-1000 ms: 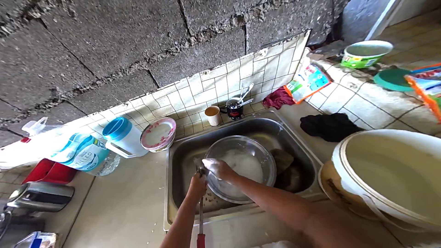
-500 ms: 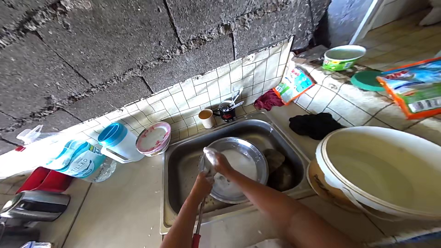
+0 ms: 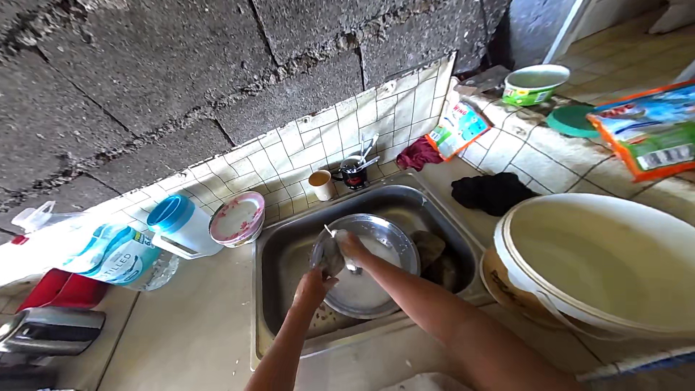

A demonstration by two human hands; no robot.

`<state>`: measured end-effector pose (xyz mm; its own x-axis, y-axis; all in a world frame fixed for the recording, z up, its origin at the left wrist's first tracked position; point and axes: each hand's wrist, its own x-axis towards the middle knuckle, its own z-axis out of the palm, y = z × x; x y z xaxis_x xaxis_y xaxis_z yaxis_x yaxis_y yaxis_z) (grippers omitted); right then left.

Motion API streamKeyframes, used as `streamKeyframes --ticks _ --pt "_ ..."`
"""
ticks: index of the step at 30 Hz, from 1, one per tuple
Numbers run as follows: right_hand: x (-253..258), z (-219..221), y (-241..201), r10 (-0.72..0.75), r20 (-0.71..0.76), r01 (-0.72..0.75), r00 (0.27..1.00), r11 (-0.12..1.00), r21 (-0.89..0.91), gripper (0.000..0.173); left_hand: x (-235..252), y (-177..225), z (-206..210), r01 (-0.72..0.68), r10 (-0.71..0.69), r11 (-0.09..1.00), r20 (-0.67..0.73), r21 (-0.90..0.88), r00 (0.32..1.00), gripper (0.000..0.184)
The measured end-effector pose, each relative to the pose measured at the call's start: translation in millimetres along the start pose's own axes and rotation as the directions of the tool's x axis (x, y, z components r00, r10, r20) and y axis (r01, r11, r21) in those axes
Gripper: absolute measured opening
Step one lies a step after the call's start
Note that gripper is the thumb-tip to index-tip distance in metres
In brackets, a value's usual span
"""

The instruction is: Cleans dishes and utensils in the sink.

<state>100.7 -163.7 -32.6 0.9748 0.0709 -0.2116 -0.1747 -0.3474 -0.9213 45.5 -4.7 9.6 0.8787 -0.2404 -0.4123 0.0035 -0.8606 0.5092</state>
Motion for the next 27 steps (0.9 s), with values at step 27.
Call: streamKeyframes --ticks 27 --pt "-29 28 8 -0.221 0.138 0.189 0.965 0.958 0.214 0.037 6 -25 9 0.362 -0.312 0.380 0.250 -0.851 0.916 0.034"
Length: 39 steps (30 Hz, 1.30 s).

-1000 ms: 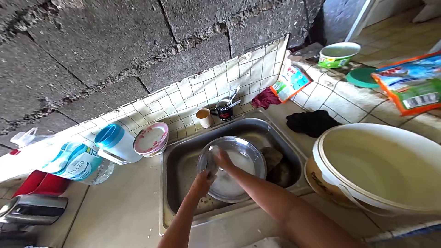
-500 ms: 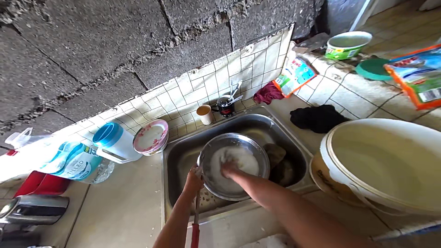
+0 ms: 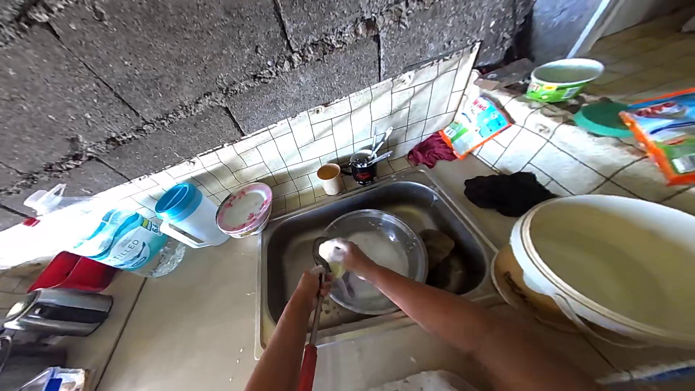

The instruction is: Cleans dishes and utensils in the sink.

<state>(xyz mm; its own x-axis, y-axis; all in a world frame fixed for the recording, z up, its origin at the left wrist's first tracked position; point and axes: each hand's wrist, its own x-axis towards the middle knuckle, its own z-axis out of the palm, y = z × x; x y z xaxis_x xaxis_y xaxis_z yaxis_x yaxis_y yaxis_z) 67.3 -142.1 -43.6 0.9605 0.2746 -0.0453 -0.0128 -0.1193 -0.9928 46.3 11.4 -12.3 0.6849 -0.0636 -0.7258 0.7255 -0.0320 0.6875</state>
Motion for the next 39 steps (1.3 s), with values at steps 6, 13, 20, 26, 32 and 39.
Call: streamKeyframes --ticks 6,13,20,26,32,39 --pt "13 -11 16 -0.247 0.012 0.215 0.969 0.818 -0.534 0.032 -18 2 23 -0.128 0.094 0.949 0.128 0.290 0.987 0.008" --pt "11 2 11 -0.421 0.002 0.372 0.907 0.799 -0.473 0.024 -21 6 16 -0.151 0.100 0.945 0.184 0.289 0.978 0.027" --pt "21 9 16 -0.501 0.076 0.471 0.862 0.737 -0.485 0.022 -20 6 15 -0.156 0.107 0.961 0.215 0.230 0.971 0.021" --pt "26 2 7 -0.411 -0.058 0.299 0.910 0.746 -0.595 0.027 -22 5 24 -0.182 0.152 0.954 0.137 0.240 0.979 0.013" --pt "19 -5 -9 -0.309 0.086 0.309 0.947 0.801 -0.513 0.028 -21 17 19 -0.196 0.197 0.957 0.017 0.216 0.980 0.008" --pt "16 4 -6 -0.482 0.014 0.409 0.876 0.729 -0.549 0.023 -27 26 24 -0.229 0.226 0.953 0.035 0.197 0.973 0.008"
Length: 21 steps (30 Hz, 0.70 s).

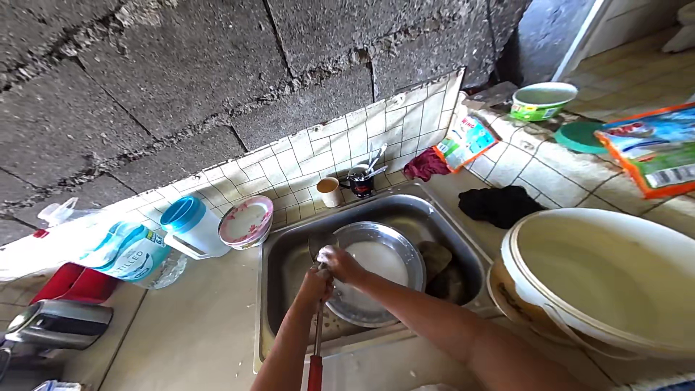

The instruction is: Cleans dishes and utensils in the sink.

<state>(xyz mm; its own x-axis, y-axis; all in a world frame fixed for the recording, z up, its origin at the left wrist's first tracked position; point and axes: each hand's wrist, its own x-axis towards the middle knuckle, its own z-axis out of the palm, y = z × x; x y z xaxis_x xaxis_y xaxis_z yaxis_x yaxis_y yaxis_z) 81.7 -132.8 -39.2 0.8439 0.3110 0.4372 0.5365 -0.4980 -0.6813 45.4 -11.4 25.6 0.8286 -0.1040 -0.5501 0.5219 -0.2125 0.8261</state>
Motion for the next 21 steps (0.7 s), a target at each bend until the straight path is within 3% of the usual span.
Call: streamKeyframes --ticks 2,4,5,6,8,9,10,13,16,18,19,21 --pt "0 -11 4 0.059 0.028 -0.057 0.998 0.997 -0.056 0.026 -1 -2 -3 0.007 -0.007 1.000 0.001 0.013 1.000 0.007" --pt "5 -14 15 0.105 -0.141 -0.116 0.984 0.991 -0.070 0.027 0 -3 -4 -0.010 0.011 1.000 -0.009 0.004 1.000 0.010" --pt "10 -15 13 0.162 -0.243 -0.163 0.956 0.986 0.015 0.026 1 -1 -5 -0.042 0.042 0.999 -0.030 -0.020 0.999 0.013" --pt "15 -21 1 0.302 -0.251 -0.266 0.920 0.949 0.167 0.026 4 3 -5 -0.094 0.090 0.994 -0.069 -0.051 0.994 0.016" --pt "24 -31 -36 0.585 -0.018 -0.505 0.811 0.716 0.481 0.028 9 17 -6 -0.245 0.220 0.963 -0.194 -0.115 0.956 0.022" --pt "26 -29 -52 0.621 0.077 -0.555 0.780 0.630 0.543 0.030 12 25 -6 -0.330 0.285 0.933 -0.263 -0.142 0.922 0.024" --pt "28 -25 -67 0.607 0.130 -0.569 0.784 0.620 0.541 0.032 13 35 -6 -0.404 0.335 0.900 -0.334 -0.166 0.881 0.027" --pt "21 -14 -97 0.486 0.139 -0.503 0.863 0.802 0.322 0.037 20 60 -11 -0.558 0.374 0.782 -0.507 -0.278 0.777 0.029" --pt "11 -28 -106 0.437 0.267 -0.463 0.859 0.885 0.041 0.041 26 72 -26 -0.591 0.325 0.670 -0.539 -0.449 0.777 0.041" --pt "8 -41 -106 0.426 0.424 -0.424 0.799 0.900 -0.103 0.043 27 74 -36 -0.576 0.282 0.636 -0.541 -0.514 0.793 0.043" --pt "7 -44 -101 0.421 0.471 -0.416 0.775 0.901 -0.122 0.042 28 74 -39 -0.584 0.250 0.624 -0.575 -0.519 0.779 0.043" --pt "-2 -48 -88 0.369 0.422 -0.394 0.828 0.918 -0.030 0.039 28 77 -40 -0.604 0.151 0.608 -0.672 -0.515 0.725 0.040"
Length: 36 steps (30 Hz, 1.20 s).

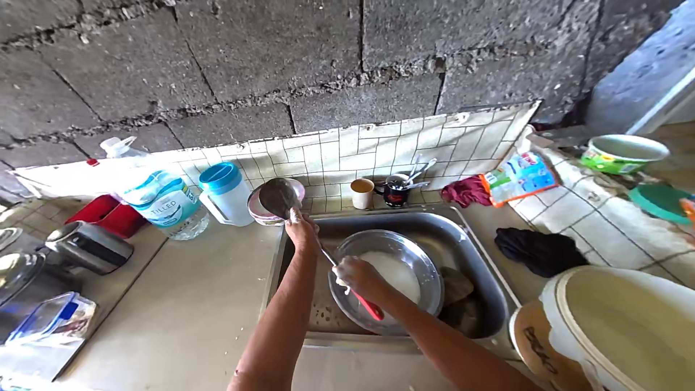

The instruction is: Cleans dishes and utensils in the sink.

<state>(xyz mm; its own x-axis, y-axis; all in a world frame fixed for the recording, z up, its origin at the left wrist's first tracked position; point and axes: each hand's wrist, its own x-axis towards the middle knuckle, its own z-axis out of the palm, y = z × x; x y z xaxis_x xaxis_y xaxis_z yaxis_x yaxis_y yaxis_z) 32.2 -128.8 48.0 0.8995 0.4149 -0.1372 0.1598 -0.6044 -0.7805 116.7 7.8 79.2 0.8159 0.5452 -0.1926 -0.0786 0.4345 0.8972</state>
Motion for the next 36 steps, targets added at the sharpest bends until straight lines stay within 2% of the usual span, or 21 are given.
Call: streamKeyframes --ticks 2,4,7,9,11,12,14,17,19,21,22,24,26,28,30,34,36 --pt "-7 -1 16 -0.065 -0.189 0.087 0.980 0.990 0.113 0.033 2 1 2 -0.025 0.025 1.000 -0.116 -0.004 0.993 0.035" --pt "-14 2 28 -0.125 -0.329 0.174 0.936 0.977 0.124 0.032 10 3 1 -0.079 0.082 0.997 -0.185 0.026 0.979 0.033" --pt "-21 21 41 -0.241 -0.332 0.247 0.912 0.969 -0.025 0.047 19 10 2 -0.127 0.141 0.989 -0.213 0.078 0.967 0.035" --pt "-19 29 40 -0.161 -0.283 0.122 0.945 0.981 -0.152 0.057 13 12 5 -0.138 0.149 0.988 -0.189 0.070 0.971 0.037" --pt "-18 24 33 -0.013 -0.245 -0.035 0.969 0.981 -0.191 0.054 5 12 9 -0.146 0.146 0.989 -0.154 0.017 0.977 0.034" --pt "-17 22 34 0.017 -0.251 -0.060 0.968 0.984 -0.166 0.052 2 11 10 -0.144 0.139 0.989 -0.122 -0.034 0.983 0.036" --pt "-14 21 45 0.030 -0.276 -0.048 0.961 0.997 -0.057 0.048 -3 6 8 -0.098 0.098 0.990 -0.007 -0.100 0.995 0.036" --pt "-10 25 56 0.069 -0.299 -0.021 0.952 0.987 0.159 0.041 -11 -13 -3 -0.006 0.007 1.000 0.146 -0.008 0.989 0.027" --pt "-8 31 61 0.173 -0.214 -0.097 0.961 0.940 0.326 0.039 -18 -26 -8 0.015 -0.020 0.999 0.156 0.035 0.988 0.032" --pt "-4 38 73 0.267 -0.100 -0.177 0.958 0.832 0.526 0.031 -22 -33 -11 0.003 -0.009 0.999 0.132 0.047 0.991 0.040" --pt "-4 36 77 0.285 -0.037 -0.218 0.958 0.804 0.553 0.030 -23 -35 -11 -0.007 0.002 0.999 0.122 0.048 0.993 0.042" --pt "0 24 83 0.289 0.038 -0.276 0.957 0.857 0.435 0.024 -23 -40 -13 -0.066 0.057 0.996 0.128 0.065 0.990 0.043" --pt "6 9 86 0.263 0.079 -0.274 0.962 0.926 0.260 0.037 -19 -46 -17 -0.166 0.149 0.981 0.156 0.102 0.977 0.041" --pt "11 -7 81 0.192 0.071 -0.202 0.979 0.964 0.174 0.050 -19 -49 -18 -0.194 0.171 0.974 0.179 0.120 0.969 0.039" --pt "10 -19 61 0.096 0.050 -0.104 0.994 0.977 0.188 0.048 -25 -47 -17 -0.140 0.124 0.987 0.186 0.075 0.975 0.040" --pt "16 -32 27 -0.023 0.074 0.012 0.997 0.988 0.152 0.043 -35 -45 -8 0.016 0.020 0.985 0.205 -0.173 0.979 0.041" --pt "25 -43 17 -0.064 0.019 0.061 0.998 0.988 0.144 0.037 -33 -41 -12 0.060 -0.027 0.991 0.255 -0.123 0.967 0.037"
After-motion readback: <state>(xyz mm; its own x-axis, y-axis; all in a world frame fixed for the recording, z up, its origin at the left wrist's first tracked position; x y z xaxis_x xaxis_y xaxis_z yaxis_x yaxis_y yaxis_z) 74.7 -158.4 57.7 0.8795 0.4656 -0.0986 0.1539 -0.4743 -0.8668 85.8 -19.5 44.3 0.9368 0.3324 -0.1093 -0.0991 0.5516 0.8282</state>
